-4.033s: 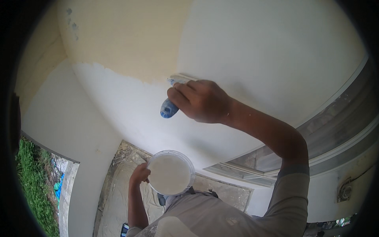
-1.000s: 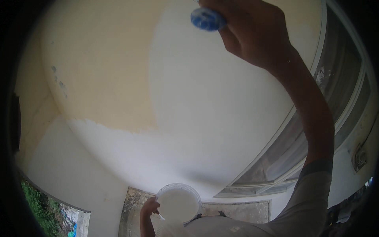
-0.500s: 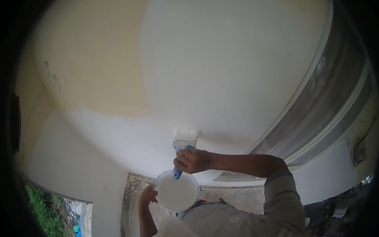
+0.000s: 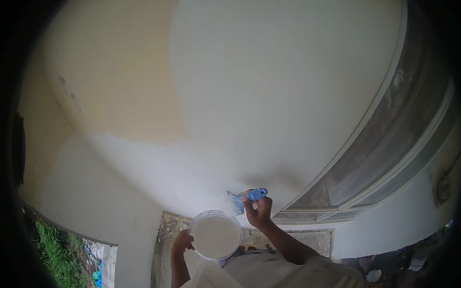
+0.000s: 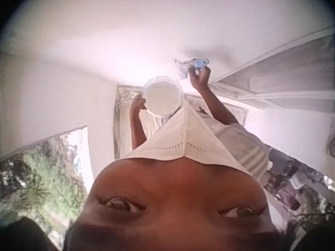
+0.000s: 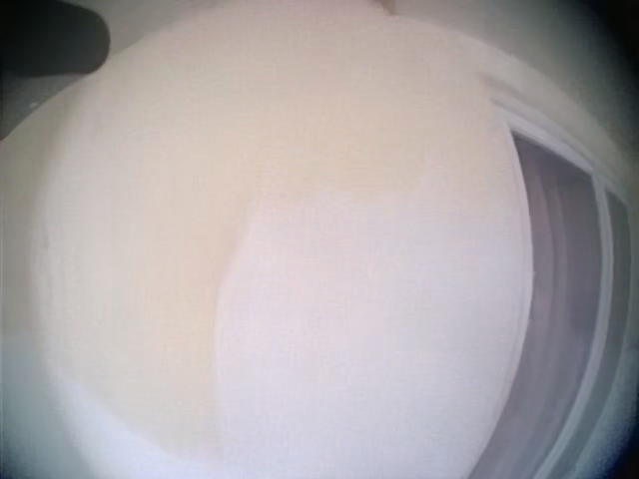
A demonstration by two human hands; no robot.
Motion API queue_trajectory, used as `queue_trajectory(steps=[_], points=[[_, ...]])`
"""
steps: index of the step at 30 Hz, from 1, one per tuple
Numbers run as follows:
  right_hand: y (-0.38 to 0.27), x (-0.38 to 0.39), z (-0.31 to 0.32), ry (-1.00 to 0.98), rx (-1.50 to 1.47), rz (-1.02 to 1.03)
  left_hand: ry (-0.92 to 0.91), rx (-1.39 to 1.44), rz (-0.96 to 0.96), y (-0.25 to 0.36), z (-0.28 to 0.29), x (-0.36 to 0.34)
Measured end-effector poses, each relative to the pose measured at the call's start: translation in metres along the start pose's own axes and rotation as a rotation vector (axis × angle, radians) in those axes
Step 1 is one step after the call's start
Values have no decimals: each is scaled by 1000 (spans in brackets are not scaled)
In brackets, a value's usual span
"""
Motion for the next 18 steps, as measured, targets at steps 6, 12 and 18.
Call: queue_trajectory(steps=[6, 12, 18], points=[[76, 49, -39, -120, -347, -549, -23, 98, -13, -17, -7, -33], [111, 133, -68, -195, -254, -701, -65, 177, 26, -47, -12, -44], [98, 133, -74, -228, -100, -557, -31, 235, -52, -32, -26, -30]])
Point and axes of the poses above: each hand's wrist, its own x-axis away from the middle knuckle, its own z-axis out of the back of the hand, y = z × x, the point moved 9 cm from there along -x, towards the middle knuckle, and after that the axes turned 11 degrees about x, right-handed, at the moved point
